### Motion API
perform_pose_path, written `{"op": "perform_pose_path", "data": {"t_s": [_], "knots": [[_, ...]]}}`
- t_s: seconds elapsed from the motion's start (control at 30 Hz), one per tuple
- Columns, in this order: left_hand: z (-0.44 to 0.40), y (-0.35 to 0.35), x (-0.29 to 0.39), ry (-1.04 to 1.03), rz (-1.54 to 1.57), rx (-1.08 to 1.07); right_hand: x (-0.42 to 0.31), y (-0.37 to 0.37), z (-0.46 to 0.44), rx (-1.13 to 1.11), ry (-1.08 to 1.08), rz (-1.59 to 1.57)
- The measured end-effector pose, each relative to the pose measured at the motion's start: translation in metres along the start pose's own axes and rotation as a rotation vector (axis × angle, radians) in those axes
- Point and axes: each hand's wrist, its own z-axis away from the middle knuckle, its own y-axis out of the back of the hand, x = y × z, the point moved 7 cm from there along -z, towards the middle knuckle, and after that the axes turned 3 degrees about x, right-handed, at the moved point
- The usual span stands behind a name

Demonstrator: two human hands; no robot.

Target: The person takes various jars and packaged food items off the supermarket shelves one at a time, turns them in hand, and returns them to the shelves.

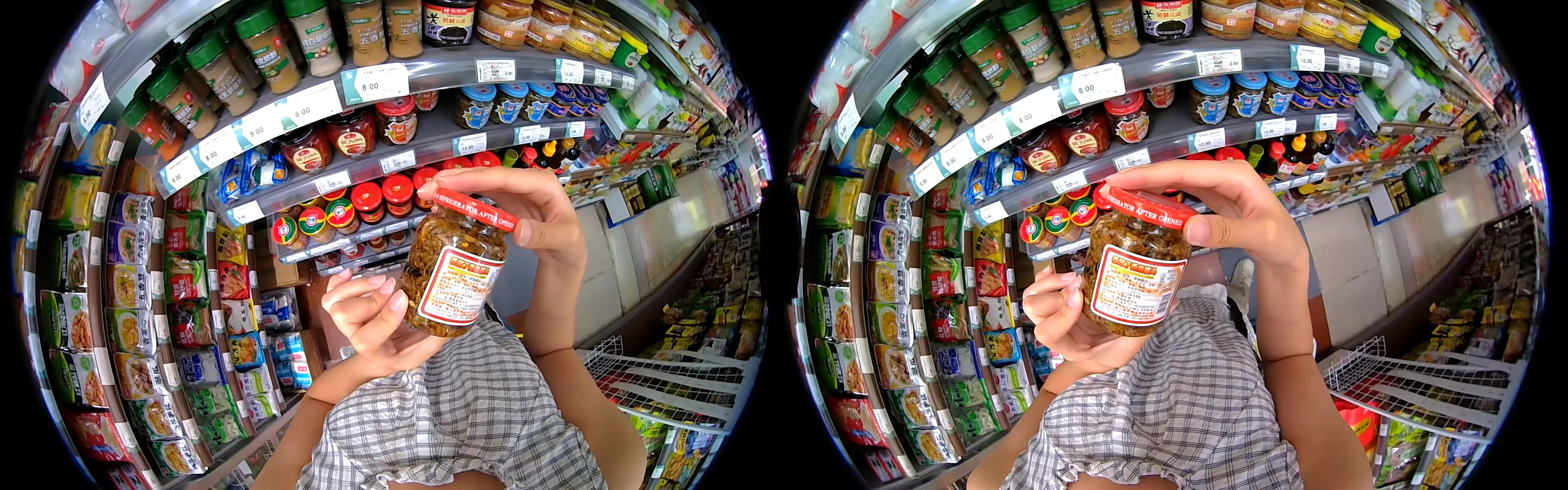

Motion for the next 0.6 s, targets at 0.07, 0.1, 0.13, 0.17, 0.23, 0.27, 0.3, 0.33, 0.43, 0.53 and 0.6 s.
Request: {"op": "perform_pose_path", "data": {"t_s": [0.07, 0.1, 0.13, 0.17, 0.23, 0.27, 0.3, 0.33, 0.43, 0.53, 0.6], "knots": [[-0.0005, 0.0, 0.0001, -0.004, -0.001, -0.004, -0.0006, -0.0001, 0.0001, 0.0, 0.002, 0.001], [-0.0007, -0.0001, 0.0002, -0.005, 0.0, -0.003, -0.0008, -0.0002, 0.0001, -0.001, 0.003, 0.002], [-0.0008, -0.0001, 0.0004, -0.006, 0.0, -0.002, -0.0009, -0.0002, 0.0001, 0.001, 0.004, 0.005], [-0.001, -0.0001, 0.0005, -0.007, 0.0, -0.001, -0.0008, -0.0001, 0.0, 0.002, 0.006, 0.008], [-0.0007, 0.001, -0.0001, 0.006, -0.002, -0.021, -0.0007, 0.0001, -0.0003, 0.003, 0.01, 0.009], [-0.0007, 0.0011, -0.0006, 0.012, -0.003, -0.031, -0.0007, 0.0002, -0.0006, 0.001, 0.013, 0.007], [-0.0011, 0.0009, -0.0007, 0.012, -0.004, -0.026, -0.0009, 0.0001, -0.0011, -0.001, 0.015, 0.005], [-0.0015, 0.0001, -0.0008, 0.013, -0.006, -0.021, -0.0009, 0.0001, -0.0015, 0.003, 0.013, 0.005], [-0.001, 0.0011, -0.0024, 0.008, 0.002, -0.024, -0.0015, -0.0007, -0.0027, 0.006, 0.009, 0.007], [-0.0012, 0.0018, -0.0029, 0.009, 0.005, -0.025, -0.0023, -0.0011, -0.0041, 0.008, 0.003, 0.026], [-0.0012, 0.0017, -0.0032, 0.012, 0.0, -0.016, -0.0019, -0.0012, -0.005, 0.021, -0.01, 0.051]]}}
